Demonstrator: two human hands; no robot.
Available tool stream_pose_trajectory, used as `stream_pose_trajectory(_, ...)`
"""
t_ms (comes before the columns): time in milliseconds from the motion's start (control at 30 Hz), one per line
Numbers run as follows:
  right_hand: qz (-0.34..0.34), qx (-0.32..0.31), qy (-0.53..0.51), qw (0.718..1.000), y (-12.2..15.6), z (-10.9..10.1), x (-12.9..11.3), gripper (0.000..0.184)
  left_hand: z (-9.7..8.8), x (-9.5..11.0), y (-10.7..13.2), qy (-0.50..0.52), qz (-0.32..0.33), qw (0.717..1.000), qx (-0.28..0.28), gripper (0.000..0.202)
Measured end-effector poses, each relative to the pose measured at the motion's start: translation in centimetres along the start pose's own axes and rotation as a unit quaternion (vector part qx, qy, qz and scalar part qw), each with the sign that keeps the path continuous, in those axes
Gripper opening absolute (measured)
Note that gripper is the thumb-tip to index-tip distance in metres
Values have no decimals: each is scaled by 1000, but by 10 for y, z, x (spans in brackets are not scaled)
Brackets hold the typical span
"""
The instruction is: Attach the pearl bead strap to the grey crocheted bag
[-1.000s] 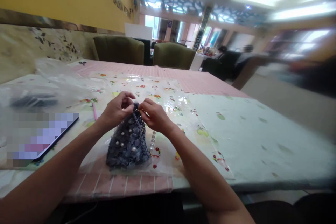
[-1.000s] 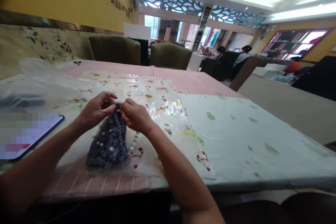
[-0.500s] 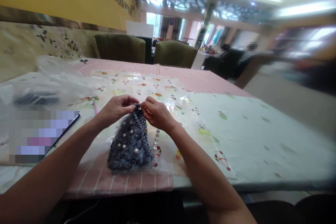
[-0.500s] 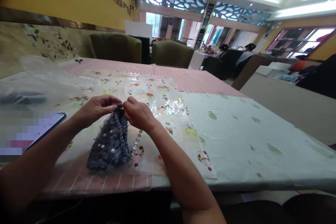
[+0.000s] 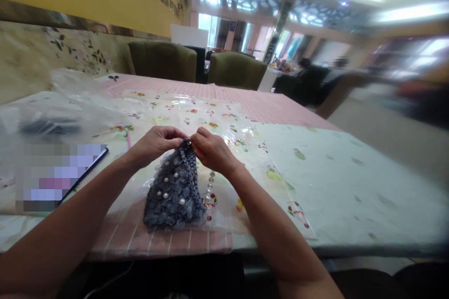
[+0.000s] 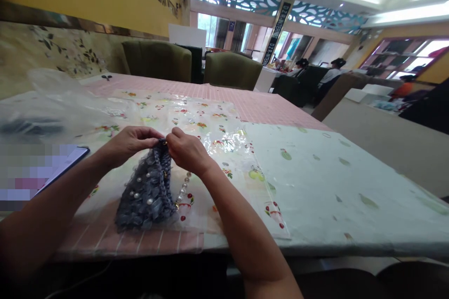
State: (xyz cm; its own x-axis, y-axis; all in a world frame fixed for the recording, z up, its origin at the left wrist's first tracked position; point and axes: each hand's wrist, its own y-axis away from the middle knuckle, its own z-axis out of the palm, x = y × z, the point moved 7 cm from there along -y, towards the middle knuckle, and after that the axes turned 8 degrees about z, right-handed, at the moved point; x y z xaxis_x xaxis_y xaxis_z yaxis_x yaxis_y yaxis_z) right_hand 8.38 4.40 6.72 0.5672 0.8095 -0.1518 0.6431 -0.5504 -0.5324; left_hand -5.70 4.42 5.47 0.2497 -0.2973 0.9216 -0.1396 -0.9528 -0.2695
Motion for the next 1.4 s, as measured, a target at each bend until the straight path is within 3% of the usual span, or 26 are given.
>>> stream_pose_trajectory(533,6,-17,29,999,0,1,1,19,0,1,0,-39,-4,999,-21,25)
stream_pose_trajectory(800,-6,-61,70,996,0,4,-4,17,0,-4,-1,-28,-4,1000,3,26)
stream_pose_trajectory(1400,-6,-41,36,998,0,7,-3,16,3,-4,2,22,-55,998,-24,29)
